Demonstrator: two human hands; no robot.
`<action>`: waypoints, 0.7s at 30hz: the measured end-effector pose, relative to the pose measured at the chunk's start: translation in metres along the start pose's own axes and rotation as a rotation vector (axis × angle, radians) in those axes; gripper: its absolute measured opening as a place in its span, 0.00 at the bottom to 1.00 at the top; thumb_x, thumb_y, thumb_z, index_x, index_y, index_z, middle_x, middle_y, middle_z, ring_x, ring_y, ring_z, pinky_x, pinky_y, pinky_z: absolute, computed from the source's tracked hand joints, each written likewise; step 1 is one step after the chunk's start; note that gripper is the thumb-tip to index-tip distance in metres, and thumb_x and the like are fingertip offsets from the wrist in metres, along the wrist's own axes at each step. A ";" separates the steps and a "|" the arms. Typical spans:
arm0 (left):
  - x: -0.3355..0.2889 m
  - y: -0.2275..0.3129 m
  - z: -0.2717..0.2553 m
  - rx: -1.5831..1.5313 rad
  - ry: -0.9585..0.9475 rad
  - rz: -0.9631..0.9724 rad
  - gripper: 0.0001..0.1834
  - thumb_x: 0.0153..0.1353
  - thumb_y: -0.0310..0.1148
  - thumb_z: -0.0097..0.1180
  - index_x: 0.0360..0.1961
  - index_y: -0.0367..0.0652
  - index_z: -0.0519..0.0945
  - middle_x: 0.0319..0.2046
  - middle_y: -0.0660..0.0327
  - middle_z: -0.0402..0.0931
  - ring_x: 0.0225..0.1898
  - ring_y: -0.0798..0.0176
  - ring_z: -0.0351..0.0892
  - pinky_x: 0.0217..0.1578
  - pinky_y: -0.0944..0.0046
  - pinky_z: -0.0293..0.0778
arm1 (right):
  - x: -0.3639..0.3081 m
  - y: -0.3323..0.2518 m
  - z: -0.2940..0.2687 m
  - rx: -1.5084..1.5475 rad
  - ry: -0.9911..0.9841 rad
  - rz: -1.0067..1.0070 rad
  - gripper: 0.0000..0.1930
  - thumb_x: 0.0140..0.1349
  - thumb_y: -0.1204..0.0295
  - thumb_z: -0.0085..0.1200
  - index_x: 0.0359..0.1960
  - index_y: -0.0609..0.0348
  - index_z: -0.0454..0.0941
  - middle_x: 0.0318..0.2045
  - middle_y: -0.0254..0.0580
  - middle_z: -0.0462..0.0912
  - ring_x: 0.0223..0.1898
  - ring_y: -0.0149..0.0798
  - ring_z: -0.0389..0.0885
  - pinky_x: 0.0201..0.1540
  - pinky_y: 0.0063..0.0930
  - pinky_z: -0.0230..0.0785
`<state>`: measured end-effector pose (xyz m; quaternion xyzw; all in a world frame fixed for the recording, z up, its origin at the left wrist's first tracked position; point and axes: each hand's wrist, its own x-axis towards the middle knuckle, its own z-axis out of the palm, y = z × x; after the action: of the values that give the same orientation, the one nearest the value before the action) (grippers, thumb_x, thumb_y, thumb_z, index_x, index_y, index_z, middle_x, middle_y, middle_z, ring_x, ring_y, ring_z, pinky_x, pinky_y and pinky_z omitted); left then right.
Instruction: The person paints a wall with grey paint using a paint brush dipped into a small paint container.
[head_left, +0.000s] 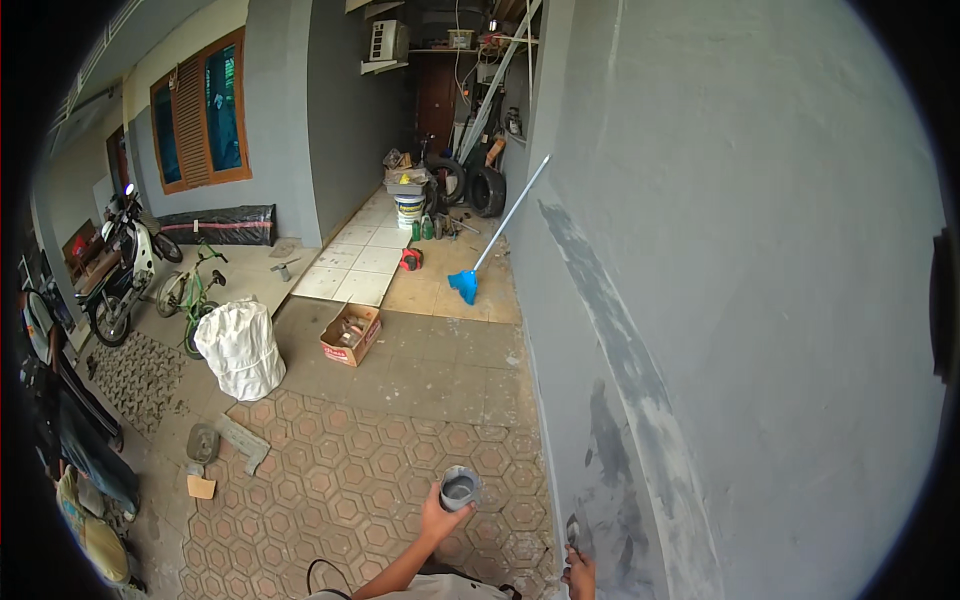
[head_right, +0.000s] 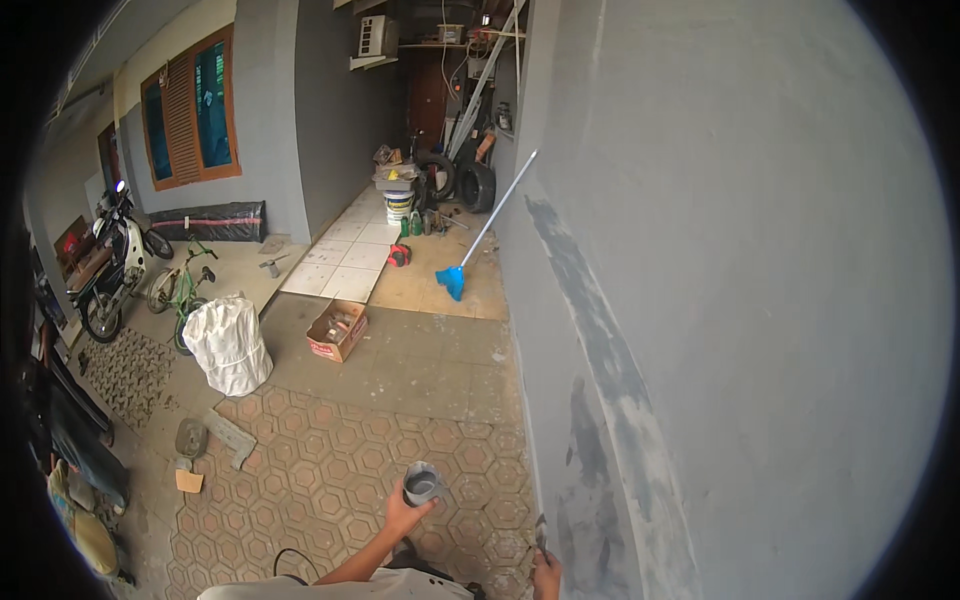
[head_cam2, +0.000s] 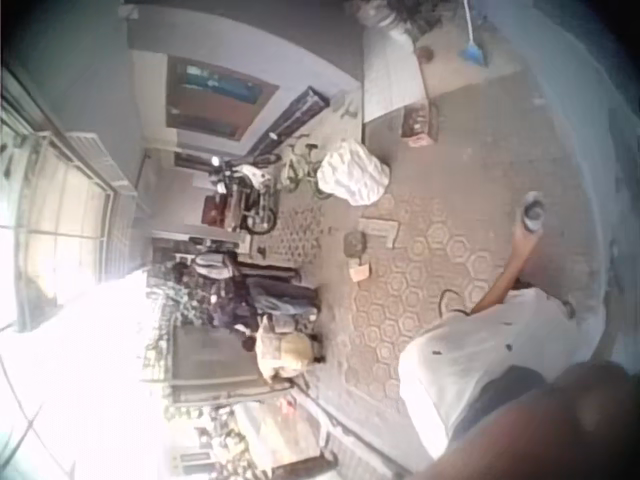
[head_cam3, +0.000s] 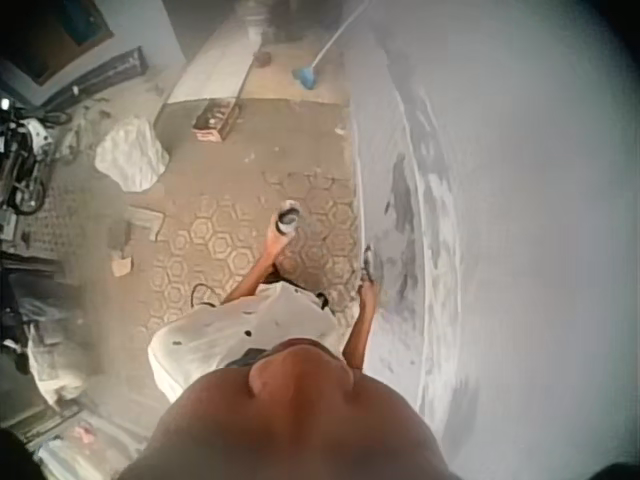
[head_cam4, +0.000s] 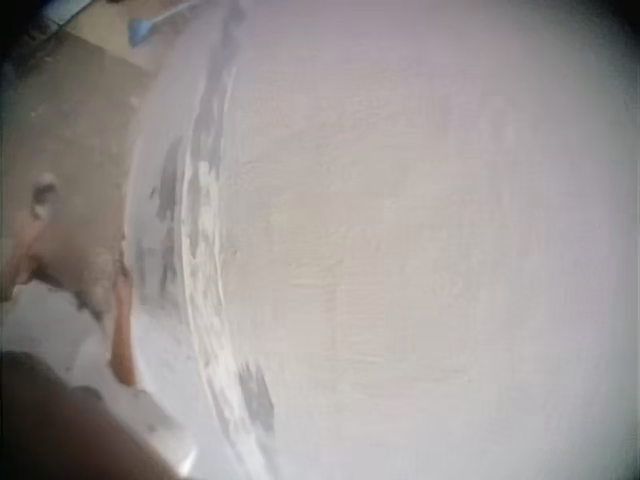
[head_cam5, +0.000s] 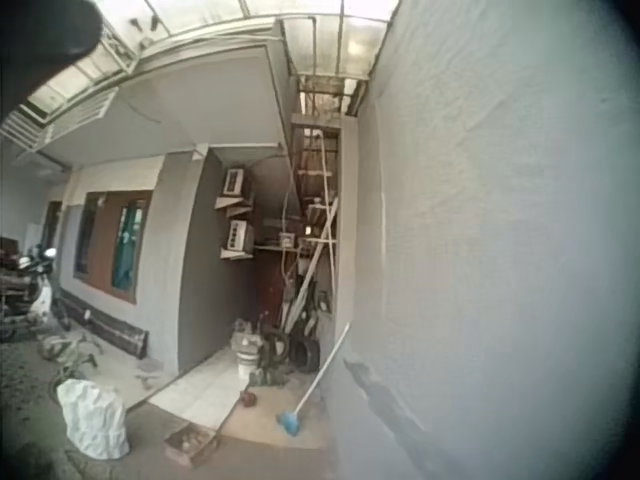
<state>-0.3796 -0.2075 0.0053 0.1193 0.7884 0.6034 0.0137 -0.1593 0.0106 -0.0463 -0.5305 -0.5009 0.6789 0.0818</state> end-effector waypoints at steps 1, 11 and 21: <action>0.010 -0.002 -0.007 -0.039 0.014 -0.009 0.32 0.37 0.41 0.69 0.41 0.36 0.69 0.32 0.50 0.76 0.35 0.55 0.78 0.36 0.60 0.72 | 0.015 0.012 0.006 -0.174 -0.050 -0.001 0.22 0.59 0.60 0.49 0.49 0.61 0.62 0.34 0.43 0.67 0.29 0.34 0.67 0.30 0.26 0.61; 0.089 -0.033 -0.096 -0.066 0.179 -0.038 0.30 0.37 0.38 0.68 0.41 0.37 0.69 0.33 0.51 0.77 0.36 0.57 0.78 0.38 0.61 0.72 | 0.007 -0.041 0.176 -0.177 -0.169 -0.295 0.07 0.60 0.73 0.46 0.37 0.62 0.73 0.16 0.28 0.65 0.14 0.23 0.61 0.16 0.21 0.54; 0.103 -0.059 -0.162 0.070 0.510 -0.256 0.31 0.37 0.38 0.68 0.42 0.36 0.70 0.34 0.49 0.77 0.38 0.55 0.79 0.38 0.61 0.73 | 0.054 -0.143 0.319 -0.206 -0.364 -0.622 0.11 0.54 0.74 0.57 0.37 0.68 0.77 0.21 0.29 0.72 0.20 0.21 0.65 0.23 0.14 0.57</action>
<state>-0.5168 -0.3541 0.0052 -0.1364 0.7954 0.5797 -0.1132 -0.4980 -0.0745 0.0080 -0.2291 -0.7100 0.6510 0.1399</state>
